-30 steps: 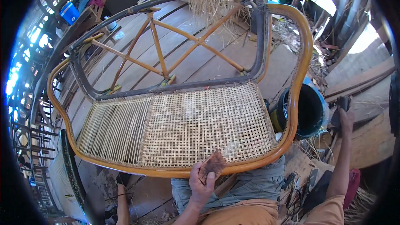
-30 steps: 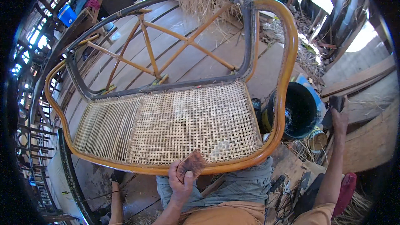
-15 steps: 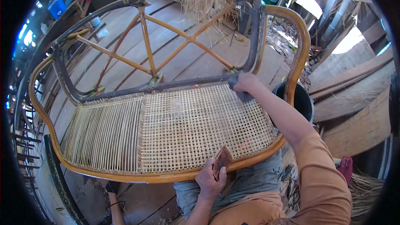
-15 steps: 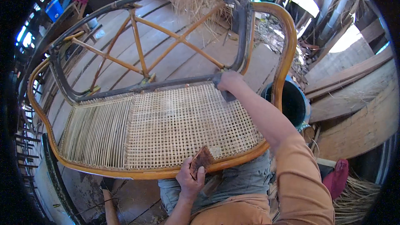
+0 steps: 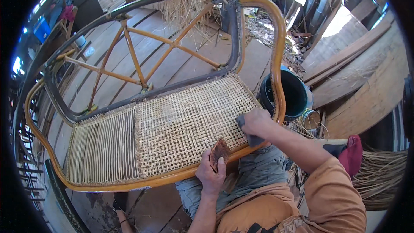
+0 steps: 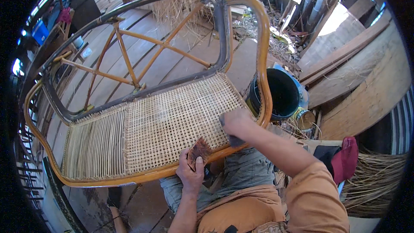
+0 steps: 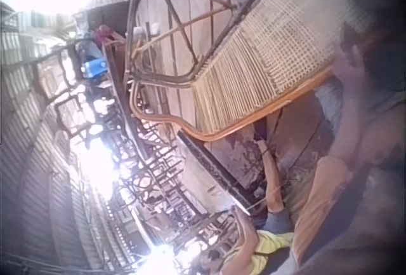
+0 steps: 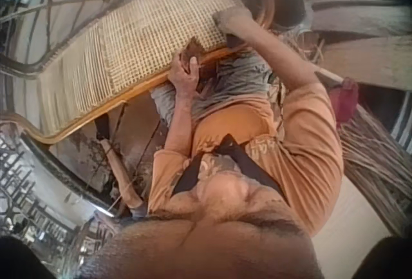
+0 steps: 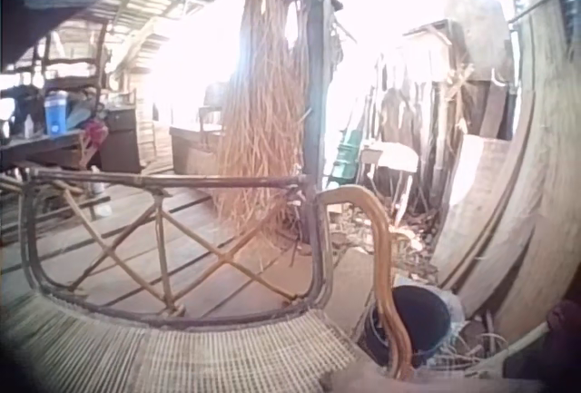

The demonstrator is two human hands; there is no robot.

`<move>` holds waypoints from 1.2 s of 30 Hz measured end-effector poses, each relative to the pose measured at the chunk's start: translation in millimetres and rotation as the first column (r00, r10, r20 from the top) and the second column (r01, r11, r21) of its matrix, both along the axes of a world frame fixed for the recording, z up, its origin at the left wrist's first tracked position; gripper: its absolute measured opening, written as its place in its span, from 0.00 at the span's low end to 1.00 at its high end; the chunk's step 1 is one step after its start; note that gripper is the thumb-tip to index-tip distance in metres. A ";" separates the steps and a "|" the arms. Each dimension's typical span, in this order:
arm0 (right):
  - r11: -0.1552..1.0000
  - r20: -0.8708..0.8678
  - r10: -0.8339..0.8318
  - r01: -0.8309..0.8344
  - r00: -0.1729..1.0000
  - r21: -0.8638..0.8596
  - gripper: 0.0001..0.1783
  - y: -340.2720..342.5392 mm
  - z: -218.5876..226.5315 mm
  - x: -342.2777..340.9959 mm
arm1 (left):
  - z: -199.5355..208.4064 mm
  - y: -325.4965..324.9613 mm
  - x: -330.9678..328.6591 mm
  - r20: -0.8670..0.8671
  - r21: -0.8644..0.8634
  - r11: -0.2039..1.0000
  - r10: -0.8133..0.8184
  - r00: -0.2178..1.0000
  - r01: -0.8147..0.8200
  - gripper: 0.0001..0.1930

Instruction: Repairing a rattan chair by securing the mesh seat with a hammer and chisel.

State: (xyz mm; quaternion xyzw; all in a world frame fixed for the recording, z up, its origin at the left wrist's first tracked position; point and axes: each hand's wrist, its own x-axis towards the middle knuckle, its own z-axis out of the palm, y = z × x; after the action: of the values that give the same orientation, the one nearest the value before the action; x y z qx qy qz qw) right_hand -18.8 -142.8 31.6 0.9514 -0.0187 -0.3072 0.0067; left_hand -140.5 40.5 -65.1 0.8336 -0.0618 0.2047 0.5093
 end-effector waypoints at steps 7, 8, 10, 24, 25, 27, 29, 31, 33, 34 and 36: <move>0.995 0.227 -0.080 0.064 0.971 0.079 0.25 -35.8 -10.2 -76.6 | 9.3 -1.7 -5.9 -0.086 -0.070 0.998 -0.008 0.996 0.002 0.17; 0.995 0.241 -0.065 0.045 0.968 0.090 0.26 -36.9 -10.1 -82.6 | 7.8 -0.8 -7.5 -0.081 -0.071 0.997 0.005 0.997 -0.011 0.17; 0.994 0.258 -0.055 0.030 0.965 0.102 0.26 -40.3 -9.4 -83.4 | 6.7 0.6 -8.3 -0.112 -0.064 0.998 -0.026 0.993 0.019 0.18; 0.724 0.415 -0.626 0.294 0.660 0.624 0.39 -199.5 42.0 -80.5 | 10.4 -10.1 -5.3 -0.201 -0.278 0.959 0.000 0.980 -0.057 0.23; 0.709 0.347 -0.644 0.362 0.682 0.605 0.37 -226.5 34.1 -90.4 | 10.9 -10.5 -4.6 -0.231 -0.258 0.964 0.008 0.973 -0.069 0.23; 0.689 0.271 -0.661 0.425 0.699 0.587 0.36 -264.3 11.9 -110.2 | 13.0 -13.1 -3.9 -0.258 -0.229 0.970 0.023 0.966 -0.085 0.23; 0.640 0.127 -0.700 0.538 0.703 0.548 0.32 -279.2 -15.7 -121.1 | 12.8 -14.3 -3.1 -0.236 -0.197 0.973 0.074 0.969 -0.122 0.22; 0.651 0.157 -0.681 0.494 0.715 0.576 0.33 -276.9 -36.4 -119.4 | 16.2 -16.6 -2.1 -0.266 -0.266 0.955 0.056 0.962 -0.129 0.23; 0.731 0.274 -0.628 0.433 0.728 0.527 0.36 -276.4 -68.3 -121.6 | 21.0 -16.0 -5.3 -0.301 -0.336 0.933 0.026 0.953 -0.132 0.23; 0.725 0.264 -0.636 0.444 0.725 0.527 0.36 -277.3 -86.6 -123.4 | 23.5 -16.8 -5.7 -0.311 -0.322 0.934 0.052 0.949 -0.156 0.23; 0.870 0.360 -0.413 0.247 0.836 0.426 0.40 -278.6 -111.5 -121.8 | 24.1 -21.2 0.9 -0.319 -0.306 0.936 0.072 0.945 -0.175 0.23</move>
State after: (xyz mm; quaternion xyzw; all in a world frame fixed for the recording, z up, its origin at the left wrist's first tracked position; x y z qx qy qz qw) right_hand -140.7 -421.4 -79.8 0.9620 -0.1294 -0.0786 -0.2273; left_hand -139.6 19.4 -41.1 0.7600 0.1052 0.1138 0.6312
